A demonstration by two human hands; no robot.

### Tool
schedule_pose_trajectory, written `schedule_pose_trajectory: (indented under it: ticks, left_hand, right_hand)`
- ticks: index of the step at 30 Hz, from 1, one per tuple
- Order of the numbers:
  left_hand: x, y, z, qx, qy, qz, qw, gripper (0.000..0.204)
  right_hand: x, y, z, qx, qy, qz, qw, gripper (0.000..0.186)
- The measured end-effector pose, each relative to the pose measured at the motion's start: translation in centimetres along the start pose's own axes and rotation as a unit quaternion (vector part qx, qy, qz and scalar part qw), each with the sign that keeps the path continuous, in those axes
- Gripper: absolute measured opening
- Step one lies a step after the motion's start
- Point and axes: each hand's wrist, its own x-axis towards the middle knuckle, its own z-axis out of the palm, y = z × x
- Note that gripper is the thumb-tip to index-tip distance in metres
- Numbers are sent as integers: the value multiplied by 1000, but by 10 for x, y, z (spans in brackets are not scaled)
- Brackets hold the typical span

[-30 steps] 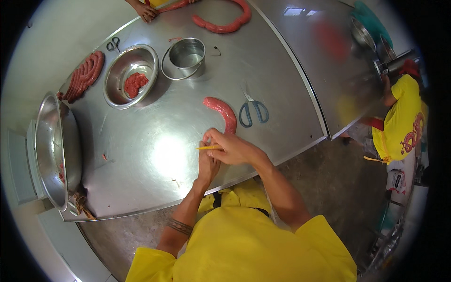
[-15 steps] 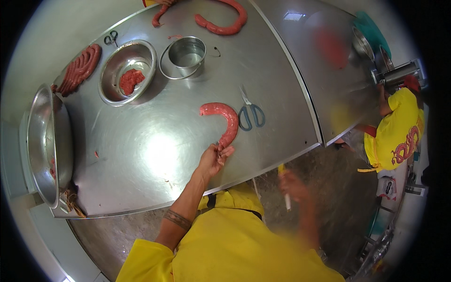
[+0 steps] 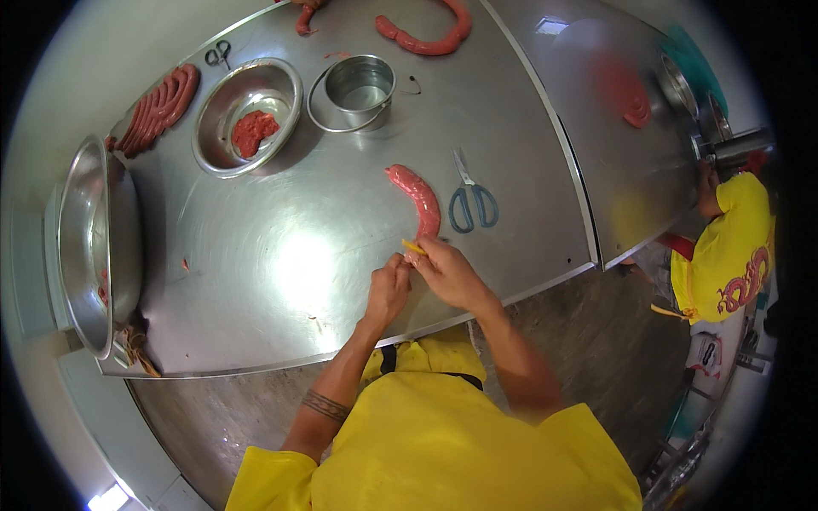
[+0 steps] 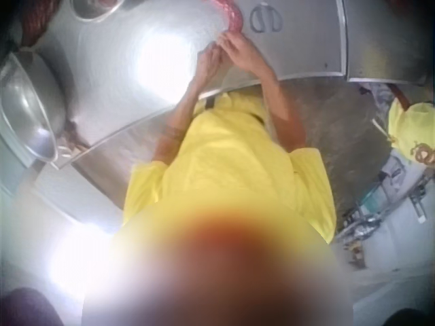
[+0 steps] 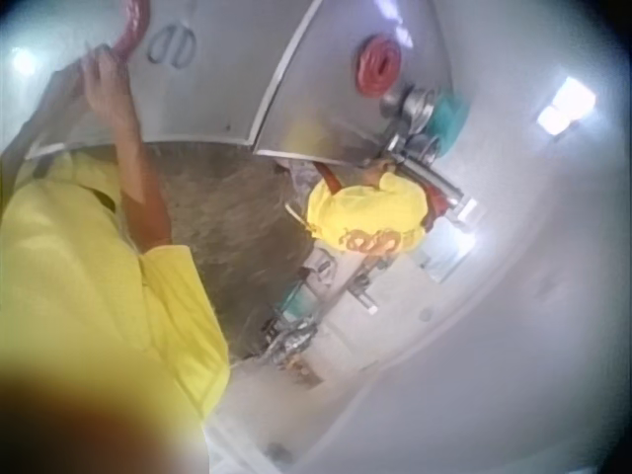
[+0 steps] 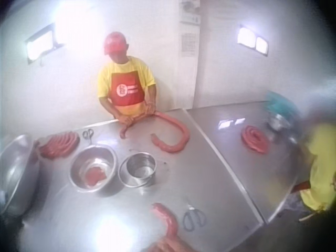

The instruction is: The person coils a long sausage on a stainless steel table, then uses a yellow tool to prick the casing repeatedly. They cut the sausage into links with scissors and place the links into a metal bowl. The person repeats this process with additional sausage coils.

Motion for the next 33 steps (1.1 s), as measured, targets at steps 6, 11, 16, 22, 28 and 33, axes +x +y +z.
schedule_pose_trajectory:
  ticks: [6, 11, 16, 22, 28, 33]
  left_hand:
    - [-17, -12, 9, 277, -39, 59, 958, 23]
    - [-29, -8, 5, 253, 5, 134, 958, 20]
    - [-45, -30, -17, 303, -23, 95, 948, 20]
    - [-84, -66, -73, 300, 4, 52, 953, 16]
    - [-105, -71, -148, 316, -61, -5, 947, 19]
    - [-100, -58, -187, 379, 102, 128, 911, 42]
  right_hand:
    - [15, 32, -84, 289, 243, -63, 924, 34]
    - [24, 28, -99, 581, 354, 104, 726, 31]
    - [-7, 51, -29, 644, 113, 265, 709, 37]
    - [8, 213, -372, 447, 442, -53, 776, 46]
    - [39, 196, -268, 287, 166, 113, 937, 28]
    - [55, 185, -142, 12, 105, 241, 965, 29]
